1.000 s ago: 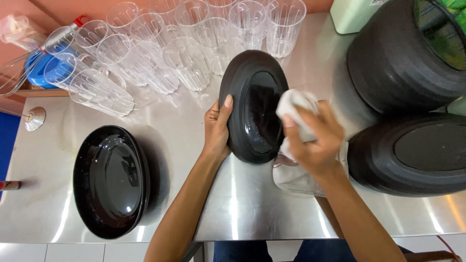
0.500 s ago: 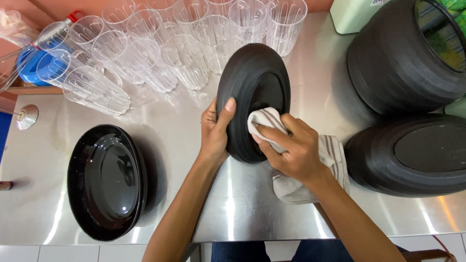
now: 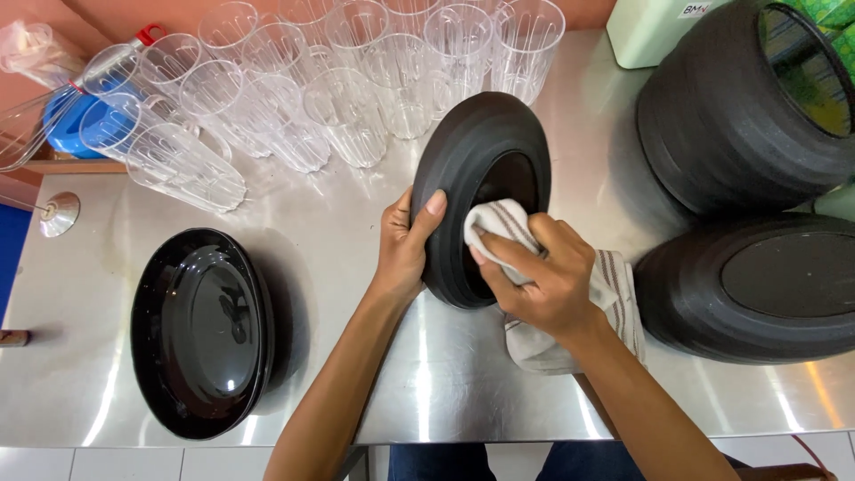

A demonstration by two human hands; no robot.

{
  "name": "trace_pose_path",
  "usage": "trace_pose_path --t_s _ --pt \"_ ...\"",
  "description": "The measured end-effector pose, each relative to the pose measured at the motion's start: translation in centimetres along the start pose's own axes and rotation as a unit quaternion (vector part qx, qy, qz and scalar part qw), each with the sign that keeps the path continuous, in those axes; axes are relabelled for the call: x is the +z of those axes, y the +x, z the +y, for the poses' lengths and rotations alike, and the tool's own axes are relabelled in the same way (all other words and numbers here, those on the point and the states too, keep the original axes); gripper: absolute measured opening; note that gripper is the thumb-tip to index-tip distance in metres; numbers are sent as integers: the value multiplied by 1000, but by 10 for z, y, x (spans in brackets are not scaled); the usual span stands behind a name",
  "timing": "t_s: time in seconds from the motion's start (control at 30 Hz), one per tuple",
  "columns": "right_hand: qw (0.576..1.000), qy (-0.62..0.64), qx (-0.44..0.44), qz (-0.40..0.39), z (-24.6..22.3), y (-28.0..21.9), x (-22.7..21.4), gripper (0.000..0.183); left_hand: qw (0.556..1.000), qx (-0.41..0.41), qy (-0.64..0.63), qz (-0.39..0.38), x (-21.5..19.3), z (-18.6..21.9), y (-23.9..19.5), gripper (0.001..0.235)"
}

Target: The person wipes a black plate with a white cloth, cleaning both the bottom and top surfaces. The person then wipes a second black plate in the same manner.

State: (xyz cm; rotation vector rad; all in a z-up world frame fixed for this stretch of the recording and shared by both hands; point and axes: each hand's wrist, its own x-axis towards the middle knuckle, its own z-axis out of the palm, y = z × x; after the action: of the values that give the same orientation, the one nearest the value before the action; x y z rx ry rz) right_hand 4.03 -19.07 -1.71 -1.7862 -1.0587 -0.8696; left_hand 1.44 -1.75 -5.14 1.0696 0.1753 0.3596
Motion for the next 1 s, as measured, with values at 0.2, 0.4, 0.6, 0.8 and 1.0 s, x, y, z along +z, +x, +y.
trace_pose_path --t_s 0.2,0.4,0.6,0.8,1.0 --pt "999 -43 -11 -32 4 -6 6 2 993 45 -58 88 20 39 0 15" --pt "999 -2 37 38 17 -5 5 6 996 35 -14 81 28 30 -8 15" --pt "998 46 25 -26 -3 -3 7 8 995 20 -43 91 25 27 -7 14" --pt "993 54 32 -103 -1 -2 3 6 985 26 -101 135 19 45 5 18" --pt "998 -37 35 -46 14 -10 8 7 985 29 -110 129 26 48 1 18"
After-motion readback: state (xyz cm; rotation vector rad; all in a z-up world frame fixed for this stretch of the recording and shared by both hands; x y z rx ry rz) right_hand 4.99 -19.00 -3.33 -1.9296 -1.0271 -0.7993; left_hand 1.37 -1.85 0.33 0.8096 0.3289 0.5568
